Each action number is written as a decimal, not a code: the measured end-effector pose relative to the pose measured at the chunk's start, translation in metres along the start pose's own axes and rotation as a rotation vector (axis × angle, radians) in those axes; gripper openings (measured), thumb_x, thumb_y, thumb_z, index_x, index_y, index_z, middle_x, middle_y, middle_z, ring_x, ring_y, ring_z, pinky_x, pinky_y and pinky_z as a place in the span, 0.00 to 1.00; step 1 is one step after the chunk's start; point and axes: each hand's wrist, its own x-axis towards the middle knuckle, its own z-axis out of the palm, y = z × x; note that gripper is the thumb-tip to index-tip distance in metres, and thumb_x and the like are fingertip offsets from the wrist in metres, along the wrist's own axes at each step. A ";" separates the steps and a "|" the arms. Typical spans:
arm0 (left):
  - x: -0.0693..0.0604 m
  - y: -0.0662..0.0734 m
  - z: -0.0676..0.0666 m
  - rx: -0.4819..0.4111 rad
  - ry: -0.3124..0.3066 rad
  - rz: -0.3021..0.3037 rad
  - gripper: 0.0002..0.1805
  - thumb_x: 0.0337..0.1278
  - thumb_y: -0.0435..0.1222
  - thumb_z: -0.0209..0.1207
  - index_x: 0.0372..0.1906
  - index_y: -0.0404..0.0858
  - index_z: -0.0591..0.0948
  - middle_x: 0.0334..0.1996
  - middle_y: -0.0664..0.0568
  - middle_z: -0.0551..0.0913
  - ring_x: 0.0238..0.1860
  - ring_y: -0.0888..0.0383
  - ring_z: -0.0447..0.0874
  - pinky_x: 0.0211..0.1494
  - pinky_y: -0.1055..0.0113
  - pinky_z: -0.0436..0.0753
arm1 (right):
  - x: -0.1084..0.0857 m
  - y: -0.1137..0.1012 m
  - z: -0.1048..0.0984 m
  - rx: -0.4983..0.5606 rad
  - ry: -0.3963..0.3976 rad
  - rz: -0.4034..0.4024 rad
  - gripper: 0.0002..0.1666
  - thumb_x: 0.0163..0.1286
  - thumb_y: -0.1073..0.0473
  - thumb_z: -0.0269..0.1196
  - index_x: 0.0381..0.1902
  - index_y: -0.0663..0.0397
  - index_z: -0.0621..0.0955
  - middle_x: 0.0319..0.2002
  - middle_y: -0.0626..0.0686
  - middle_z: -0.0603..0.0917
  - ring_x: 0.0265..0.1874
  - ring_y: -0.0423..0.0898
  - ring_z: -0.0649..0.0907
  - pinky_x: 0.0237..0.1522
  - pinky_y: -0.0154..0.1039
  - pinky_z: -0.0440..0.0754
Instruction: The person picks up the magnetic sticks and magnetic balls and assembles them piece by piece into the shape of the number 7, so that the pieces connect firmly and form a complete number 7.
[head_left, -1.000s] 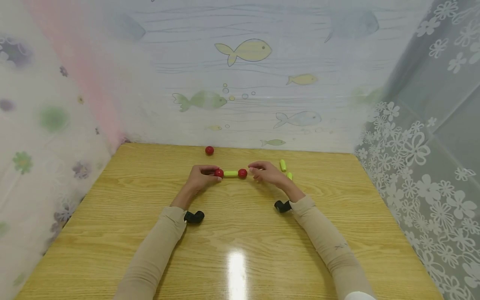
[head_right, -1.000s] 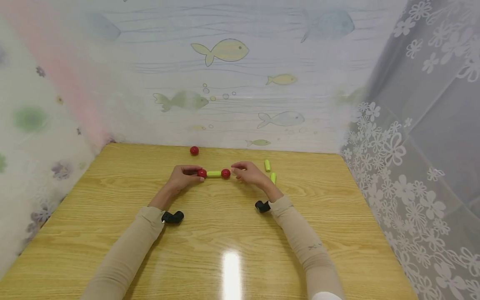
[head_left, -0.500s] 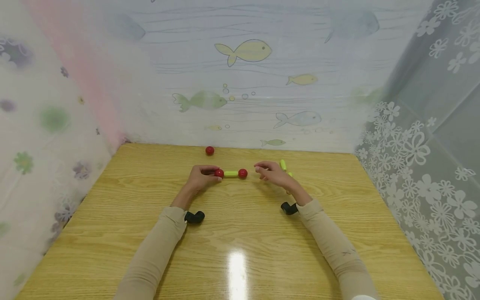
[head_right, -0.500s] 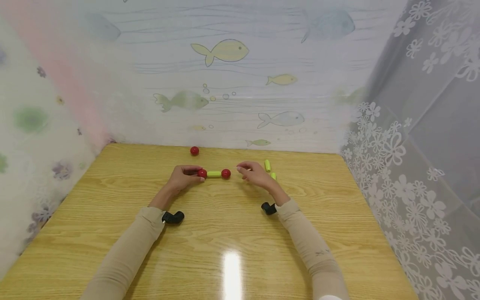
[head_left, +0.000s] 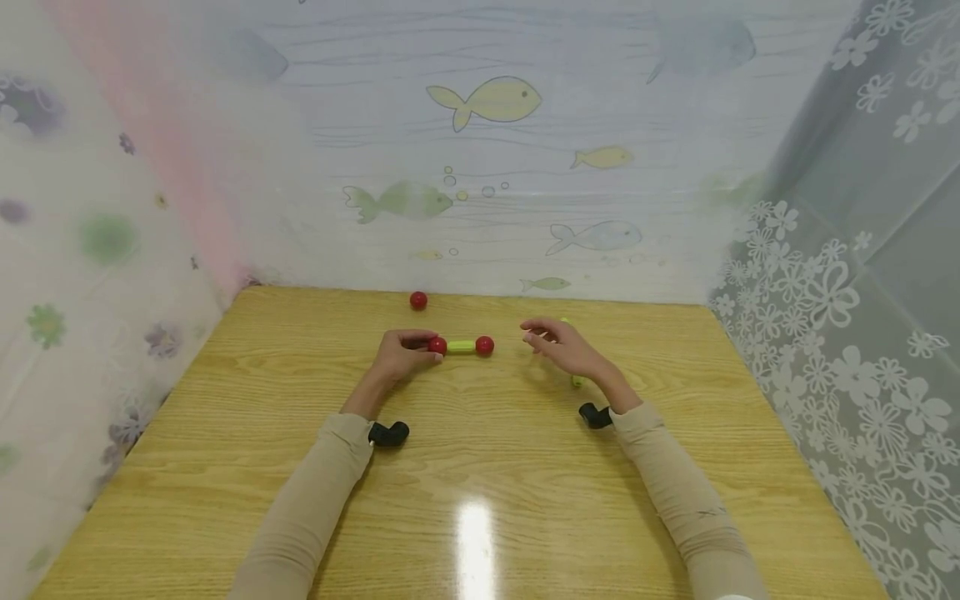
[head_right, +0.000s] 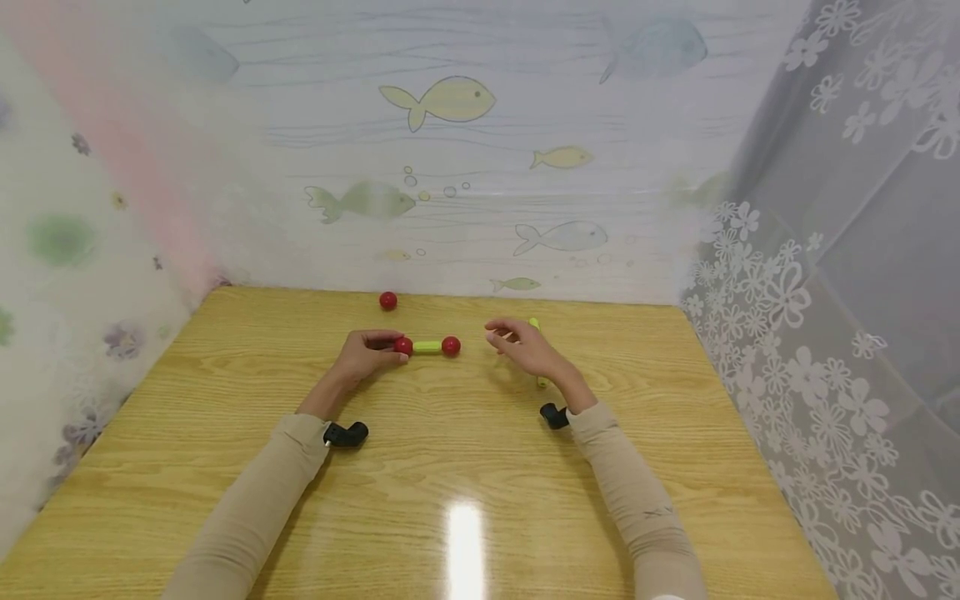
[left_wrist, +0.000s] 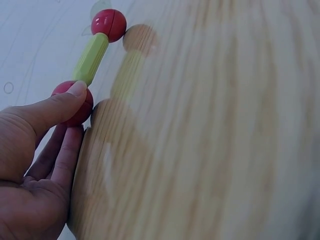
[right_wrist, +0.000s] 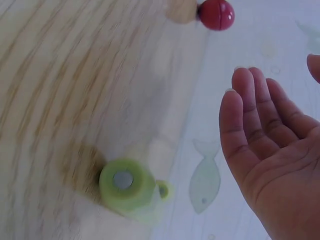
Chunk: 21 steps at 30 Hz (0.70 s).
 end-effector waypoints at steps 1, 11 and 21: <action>0.000 0.000 0.000 -0.003 -0.001 0.000 0.25 0.51 0.28 0.75 0.57 0.34 0.85 0.56 0.39 0.85 0.55 0.50 0.84 0.54 0.68 0.84 | -0.001 0.001 -0.001 -0.016 0.004 0.002 0.27 0.83 0.55 0.52 0.69 0.69 0.71 0.60 0.69 0.78 0.49 0.63 0.83 0.51 0.56 0.84; 0.000 0.001 -0.001 -0.001 0.002 0.006 0.26 0.50 0.28 0.75 0.57 0.34 0.85 0.56 0.38 0.85 0.55 0.51 0.84 0.53 0.68 0.84 | -0.013 0.012 -0.015 -0.099 0.062 0.026 0.23 0.81 0.56 0.56 0.64 0.68 0.77 0.56 0.67 0.82 0.50 0.59 0.83 0.54 0.56 0.81; 0.002 -0.001 -0.001 -0.011 -0.007 0.004 0.26 0.50 0.28 0.75 0.57 0.34 0.85 0.56 0.38 0.85 0.54 0.52 0.85 0.52 0.70 0.84 | -0.024 0.026 -0.030 -0.172 0.169 0.080 0.18 0.79 0.60 0.58 0.57 0.70 0.81 0.50 0.64 0.85 0.46 0.57 0.83 0.51 0.53 0.81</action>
